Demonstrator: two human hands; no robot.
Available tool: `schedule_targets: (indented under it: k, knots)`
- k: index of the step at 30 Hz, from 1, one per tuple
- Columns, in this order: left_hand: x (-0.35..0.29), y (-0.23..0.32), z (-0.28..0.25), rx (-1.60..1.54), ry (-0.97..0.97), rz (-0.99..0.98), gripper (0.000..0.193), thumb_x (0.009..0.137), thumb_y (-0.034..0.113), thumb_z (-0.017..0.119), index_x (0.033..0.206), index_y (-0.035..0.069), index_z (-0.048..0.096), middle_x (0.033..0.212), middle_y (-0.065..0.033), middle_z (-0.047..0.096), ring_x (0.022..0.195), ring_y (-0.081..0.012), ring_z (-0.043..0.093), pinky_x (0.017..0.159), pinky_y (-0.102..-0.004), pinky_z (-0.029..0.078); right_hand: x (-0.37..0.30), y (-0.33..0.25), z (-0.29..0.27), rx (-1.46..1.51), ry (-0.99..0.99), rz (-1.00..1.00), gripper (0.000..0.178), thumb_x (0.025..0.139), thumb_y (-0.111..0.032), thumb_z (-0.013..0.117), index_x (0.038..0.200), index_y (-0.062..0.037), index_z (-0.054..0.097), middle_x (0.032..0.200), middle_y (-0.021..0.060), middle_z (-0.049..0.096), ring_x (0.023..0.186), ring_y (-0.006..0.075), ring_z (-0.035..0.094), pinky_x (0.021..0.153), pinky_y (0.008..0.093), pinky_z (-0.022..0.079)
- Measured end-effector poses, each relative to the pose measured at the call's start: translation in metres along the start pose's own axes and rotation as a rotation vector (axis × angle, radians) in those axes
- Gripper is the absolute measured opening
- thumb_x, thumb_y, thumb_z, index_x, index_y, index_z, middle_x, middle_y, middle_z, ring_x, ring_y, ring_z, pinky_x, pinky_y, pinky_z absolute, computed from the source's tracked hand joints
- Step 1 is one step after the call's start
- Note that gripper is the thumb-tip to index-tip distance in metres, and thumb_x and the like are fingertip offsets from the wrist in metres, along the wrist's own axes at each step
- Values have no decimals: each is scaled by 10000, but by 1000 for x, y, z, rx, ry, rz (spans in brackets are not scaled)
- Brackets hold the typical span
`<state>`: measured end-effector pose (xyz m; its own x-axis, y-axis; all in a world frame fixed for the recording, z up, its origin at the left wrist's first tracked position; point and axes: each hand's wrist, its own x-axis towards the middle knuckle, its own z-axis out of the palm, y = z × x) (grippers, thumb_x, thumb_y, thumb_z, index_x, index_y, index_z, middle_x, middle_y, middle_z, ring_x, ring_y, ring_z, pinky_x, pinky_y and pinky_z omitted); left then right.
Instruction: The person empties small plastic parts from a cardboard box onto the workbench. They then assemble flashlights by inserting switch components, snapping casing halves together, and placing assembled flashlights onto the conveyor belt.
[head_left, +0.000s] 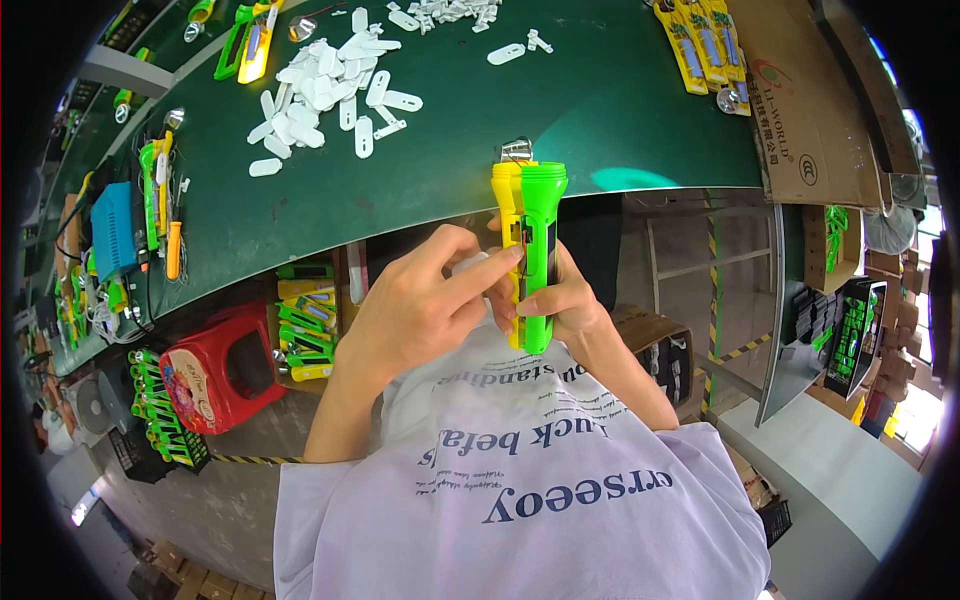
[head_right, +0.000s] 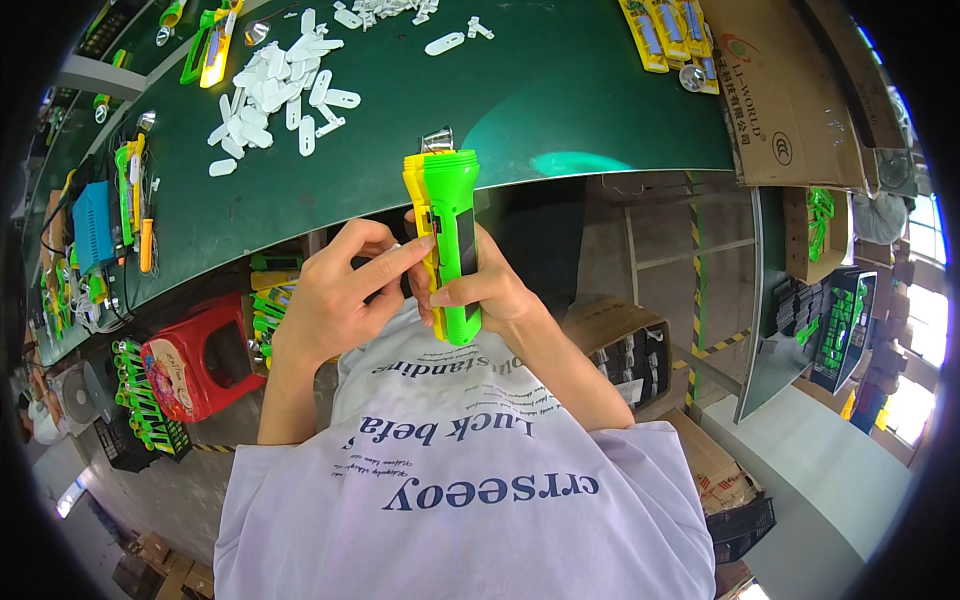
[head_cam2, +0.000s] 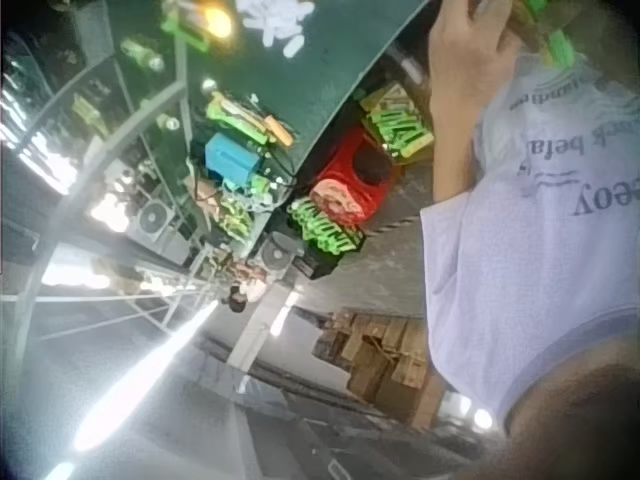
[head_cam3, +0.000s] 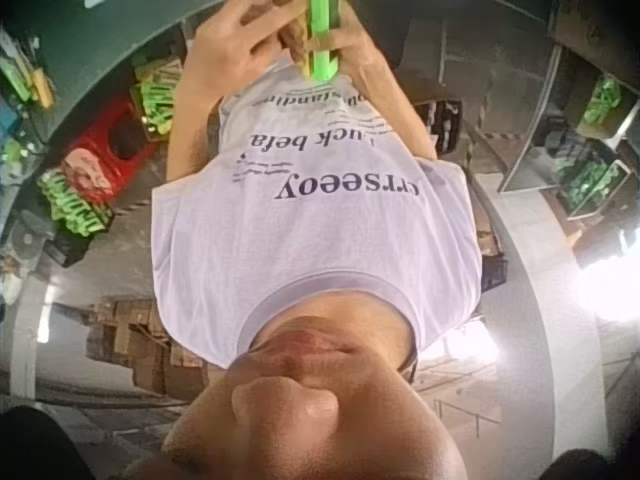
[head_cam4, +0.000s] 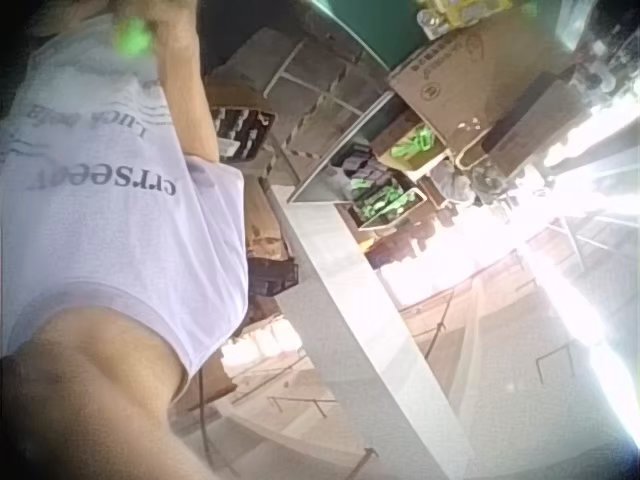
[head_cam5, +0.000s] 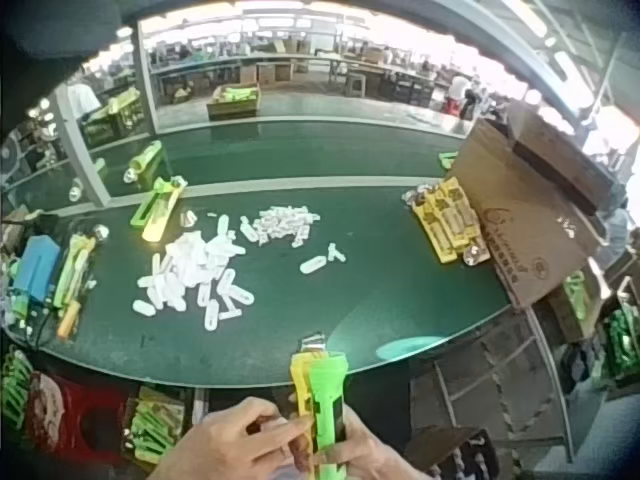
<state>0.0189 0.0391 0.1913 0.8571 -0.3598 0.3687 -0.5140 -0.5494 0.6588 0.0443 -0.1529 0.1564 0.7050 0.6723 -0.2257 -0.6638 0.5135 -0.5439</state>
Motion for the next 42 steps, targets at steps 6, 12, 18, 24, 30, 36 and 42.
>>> schedule_targets:
  k: [6, 12, 18, 24, 30, 36, 42]
  knots:
    - [2, 2, -8, 319, -122, 176, 443, 716, 40, 688, 1151, 124, 689, 935, -73, 545, 774, -186, 600, 626, -293, 516, -3, -1, -2, -3, 1, 45, 841, 552, 49, 626, 1349, -8, 365, 748, 139, 570, 595, 263, 605, 547, 387, 536]
    - [9, 8, -14, 572, -224, 305, 385, 776, 89, 658, 1160, 115, 668, 882, -47, 475, 725, -159, 524, 638, -267, 478, -3, -2, -9, 33, -43, 65, 830, 564, 35, 642, 1346, 3, 365, 745, 135, 571, 611, 250, 593, 527, 390, 531]
    - [10, 6, -9, 594, -240, 348, 367, 794, 96, 646, 1159, 123, 667, 880, -45, 470, 713, -156, 518, 631, -266, 471, -8, -2, -10, -6, 46, 135, 815, 566, 24, 654, 1334, 5, 381, 742, 136, 568, 615, 249, 593, 520, 393, 534]
    - [8, 1, -14, 352, -281, 175, 465, 738, 50, 667, 1193, 145, 670, 895, -75, 515, 741, -194, 576, 638, -296, 500, -9, -3, -9, -14, 24, 88, 814, 562, 33, 651, 1331, 2, 387, 745, 134, 566, 624, 252, 592, 535, 391, 536]
    - [0, 4, -13, 304, -276, 107, 551, 664, 17, 695, 1201, 141, 672, 927, -81, 550, 786, -204, 604, 663, -306, 522, -8, -2, -2, 3, 23, 101, 817, 554, 47, 650, 1327, -8, 390, 763, 134, 571, 630, 255, 597, 547, 404, 537]
    - [-3, 4, -19, 279, -154, 166, 545, 626, -21, 694, 1152, 120, 691, 951, -90, 594, 799, -223, 619, 642, -320, 521, -6, -5, 0, -17, 91, 91, 795, 561, 44, 649, 1311, 17, 385, 773, 131, 572, 649, 262, 606, 576, 402, 548]
    - [-3, -1, -9, -210, 101, -30, 399, 662, -67, 675, 1043, 52, 695, 936, -98, 619, 756, -219, 625, 655, -303, 508, -4, -4, 3, -156, 108, 43, 745, 576, 47, 669, 1268, 15, 392, 801, 127, 580, 659, 229, 614, 620, 385, 566]
